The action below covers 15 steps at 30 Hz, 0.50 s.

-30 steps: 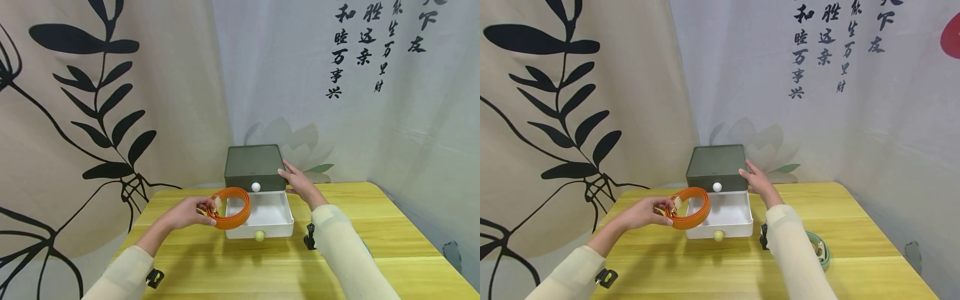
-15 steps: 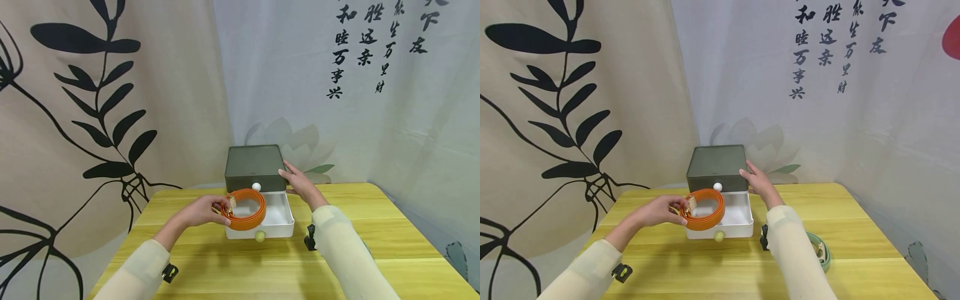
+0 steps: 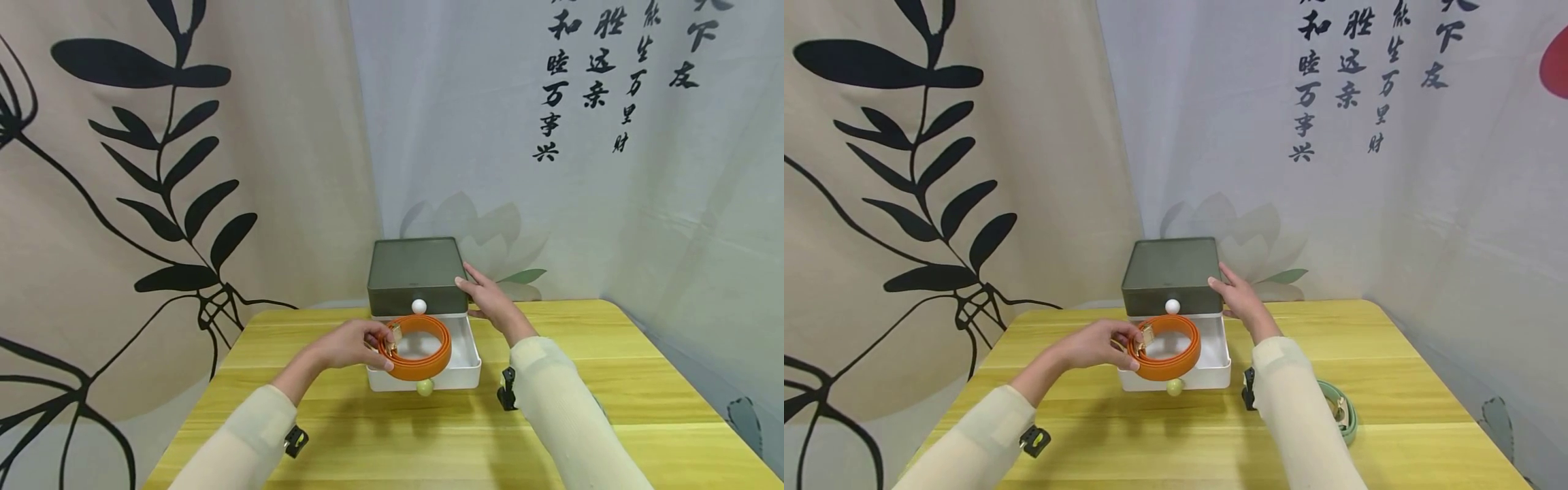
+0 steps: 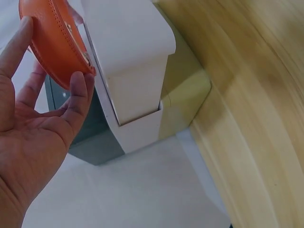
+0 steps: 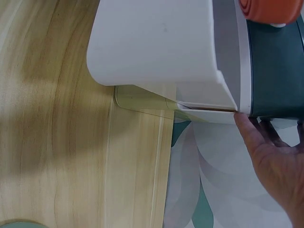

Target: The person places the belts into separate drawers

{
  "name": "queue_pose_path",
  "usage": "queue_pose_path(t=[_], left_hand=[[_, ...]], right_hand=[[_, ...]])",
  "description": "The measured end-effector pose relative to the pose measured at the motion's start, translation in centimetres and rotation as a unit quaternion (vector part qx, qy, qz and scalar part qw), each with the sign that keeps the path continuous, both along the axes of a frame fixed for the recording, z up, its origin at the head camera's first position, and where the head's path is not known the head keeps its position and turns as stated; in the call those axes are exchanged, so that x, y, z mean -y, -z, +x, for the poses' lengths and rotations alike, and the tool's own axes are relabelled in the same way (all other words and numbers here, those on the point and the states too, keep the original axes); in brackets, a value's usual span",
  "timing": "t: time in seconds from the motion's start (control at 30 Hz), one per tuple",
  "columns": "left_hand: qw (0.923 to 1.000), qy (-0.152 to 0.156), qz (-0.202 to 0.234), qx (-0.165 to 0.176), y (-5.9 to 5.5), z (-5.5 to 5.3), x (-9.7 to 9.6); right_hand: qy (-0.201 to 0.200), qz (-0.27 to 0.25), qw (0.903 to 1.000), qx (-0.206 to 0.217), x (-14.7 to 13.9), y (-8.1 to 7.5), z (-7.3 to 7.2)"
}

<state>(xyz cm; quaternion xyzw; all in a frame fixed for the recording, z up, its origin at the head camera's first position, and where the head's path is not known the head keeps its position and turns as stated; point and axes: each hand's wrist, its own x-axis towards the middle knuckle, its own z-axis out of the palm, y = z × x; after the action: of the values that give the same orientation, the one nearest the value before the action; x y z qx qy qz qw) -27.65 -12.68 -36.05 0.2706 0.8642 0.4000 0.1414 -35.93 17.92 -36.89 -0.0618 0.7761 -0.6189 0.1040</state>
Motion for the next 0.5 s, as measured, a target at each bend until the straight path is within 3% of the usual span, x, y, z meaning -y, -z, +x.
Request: queue_pose_path(t=[0.5], left_hand=[[0.9998, 0.002, 0.000, 0.022, 0.5, -0.8, -1.7]], right_hand=[[-0.004, -0.003, 1.0000, 0.001, 0.0, 0.0, 0.1]])
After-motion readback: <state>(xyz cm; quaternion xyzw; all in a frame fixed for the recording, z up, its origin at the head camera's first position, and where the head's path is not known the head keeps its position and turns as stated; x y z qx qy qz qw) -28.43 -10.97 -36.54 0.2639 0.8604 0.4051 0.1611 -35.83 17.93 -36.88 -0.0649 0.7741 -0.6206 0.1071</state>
